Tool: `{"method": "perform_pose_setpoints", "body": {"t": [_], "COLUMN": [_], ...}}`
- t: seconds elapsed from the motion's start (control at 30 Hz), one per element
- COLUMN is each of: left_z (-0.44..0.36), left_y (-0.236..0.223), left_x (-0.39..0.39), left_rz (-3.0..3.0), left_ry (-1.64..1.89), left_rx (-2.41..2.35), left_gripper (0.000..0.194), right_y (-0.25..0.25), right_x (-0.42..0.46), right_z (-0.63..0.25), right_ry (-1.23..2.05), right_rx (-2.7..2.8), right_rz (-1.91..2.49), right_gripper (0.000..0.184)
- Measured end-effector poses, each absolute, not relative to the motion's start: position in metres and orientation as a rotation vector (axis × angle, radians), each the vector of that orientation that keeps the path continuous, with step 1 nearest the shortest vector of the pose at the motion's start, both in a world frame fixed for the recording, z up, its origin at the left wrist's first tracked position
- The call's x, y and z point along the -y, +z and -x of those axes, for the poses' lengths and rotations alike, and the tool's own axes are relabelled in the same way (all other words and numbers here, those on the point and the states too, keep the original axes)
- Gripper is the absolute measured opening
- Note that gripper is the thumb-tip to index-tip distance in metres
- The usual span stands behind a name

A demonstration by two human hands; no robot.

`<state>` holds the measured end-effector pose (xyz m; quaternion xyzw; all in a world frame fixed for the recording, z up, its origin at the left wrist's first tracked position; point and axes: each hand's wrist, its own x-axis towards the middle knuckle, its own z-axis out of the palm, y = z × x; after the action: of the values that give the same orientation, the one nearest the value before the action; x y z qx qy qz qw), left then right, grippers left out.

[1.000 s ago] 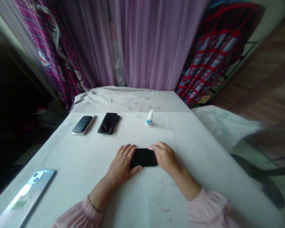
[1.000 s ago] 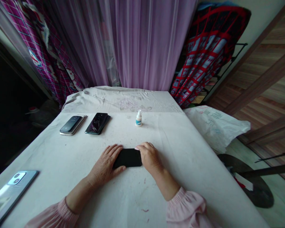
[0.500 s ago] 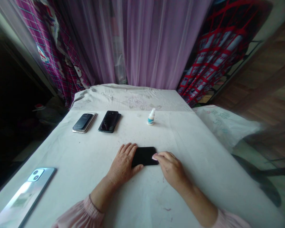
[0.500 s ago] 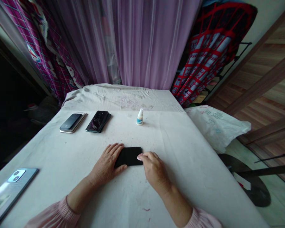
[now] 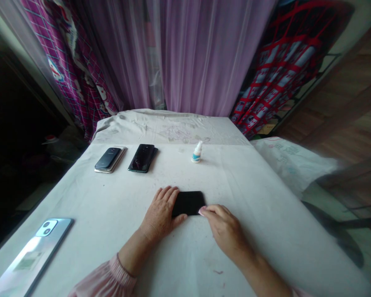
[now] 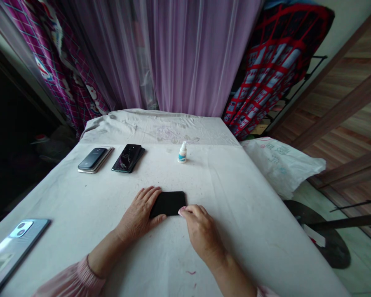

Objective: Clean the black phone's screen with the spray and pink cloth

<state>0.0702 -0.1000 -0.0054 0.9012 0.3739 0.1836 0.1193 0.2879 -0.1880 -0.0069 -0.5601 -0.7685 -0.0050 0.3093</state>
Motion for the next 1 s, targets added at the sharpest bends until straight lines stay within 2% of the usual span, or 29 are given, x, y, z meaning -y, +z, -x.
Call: {"method": "perform_pose_setpoints", "body": {"t": [0.37, 0.73, 1.0], "left_z": [-0.07, -0.071, -0.07], "left_y": [-0.003, -0.003, -0.005], "left_x": [0.1, 0.1, 0.1], "left_rz": [-2.622, -2.614, -2.611], "left_ry": [0.532, 0.513, 0.529], "left_rx": [-1.07, -1.092, -1.077], "left_gripper": [0.069, 0.07, 0.069], "right_y": [-0.008, -0.005, -0.005], "right_x": [0.129, 0.186, 0.137], "right_z": [-0.291, -0.285, -0.284], "right_ry": [-0.058, 0.015, -0.075], "right_rx": [1.994, 1.977, 2.019], "right_rz": [1.546, 1.52, 1.614], "right_gripper": [0.031, 0.033, 0.03]}}
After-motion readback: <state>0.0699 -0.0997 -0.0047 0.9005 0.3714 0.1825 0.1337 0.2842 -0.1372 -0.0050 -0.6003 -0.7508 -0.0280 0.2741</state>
